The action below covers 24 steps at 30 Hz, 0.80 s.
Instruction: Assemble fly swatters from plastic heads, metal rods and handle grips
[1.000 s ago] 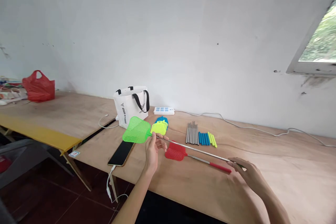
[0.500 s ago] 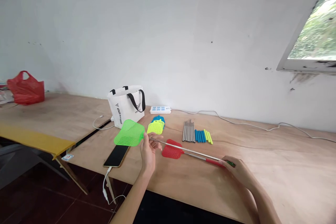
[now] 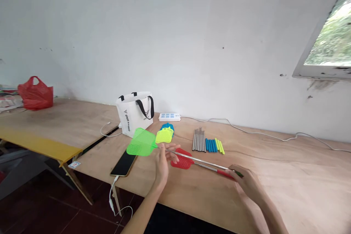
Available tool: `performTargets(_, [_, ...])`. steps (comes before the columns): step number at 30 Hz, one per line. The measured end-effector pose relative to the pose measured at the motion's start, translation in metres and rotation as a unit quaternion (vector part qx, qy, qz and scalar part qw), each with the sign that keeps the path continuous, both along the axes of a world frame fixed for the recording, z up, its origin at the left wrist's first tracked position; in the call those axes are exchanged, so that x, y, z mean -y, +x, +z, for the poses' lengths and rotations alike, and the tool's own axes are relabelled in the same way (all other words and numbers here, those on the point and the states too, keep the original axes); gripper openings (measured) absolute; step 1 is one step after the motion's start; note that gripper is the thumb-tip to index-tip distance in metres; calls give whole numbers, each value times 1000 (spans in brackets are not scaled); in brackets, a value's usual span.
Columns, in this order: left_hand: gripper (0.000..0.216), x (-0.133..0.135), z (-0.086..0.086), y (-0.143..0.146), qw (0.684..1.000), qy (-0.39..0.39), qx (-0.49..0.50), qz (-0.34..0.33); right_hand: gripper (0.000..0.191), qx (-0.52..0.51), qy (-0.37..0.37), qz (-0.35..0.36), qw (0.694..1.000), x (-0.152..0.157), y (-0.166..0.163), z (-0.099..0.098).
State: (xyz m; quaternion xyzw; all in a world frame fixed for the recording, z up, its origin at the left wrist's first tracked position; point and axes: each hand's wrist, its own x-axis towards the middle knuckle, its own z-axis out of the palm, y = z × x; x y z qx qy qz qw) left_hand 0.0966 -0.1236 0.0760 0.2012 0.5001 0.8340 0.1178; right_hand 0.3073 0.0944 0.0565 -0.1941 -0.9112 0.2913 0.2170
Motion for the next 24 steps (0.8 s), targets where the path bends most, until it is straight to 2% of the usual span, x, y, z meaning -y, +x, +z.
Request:
performTargets(3, [65,-19,-22,32,994,-56,4,-98,54,5,9,21,1000,40,-24,2])
performTargets(6, [69,-34,-42,52,984,-82,33,-157,51,-2,19,60,998,74,-44,0])
performTargets(11, [74,-34,-54,43,982,-97,34,-158,51,-18,20,49,998,92,-56,-12])
performTargets(18, [69,-31,-52,39,985,-105,7,-134,47,-27,13,45,999,98,-62,-23])
performTargets(22, [62,-23,-33,36,986,-95,-10,-134,44,-41,9,72,997,97,-63,-22])
performTargets(24, [61,-17,-22,34,985,-88,-31,-147,41,-52,32,92,994,94,-61,-21])
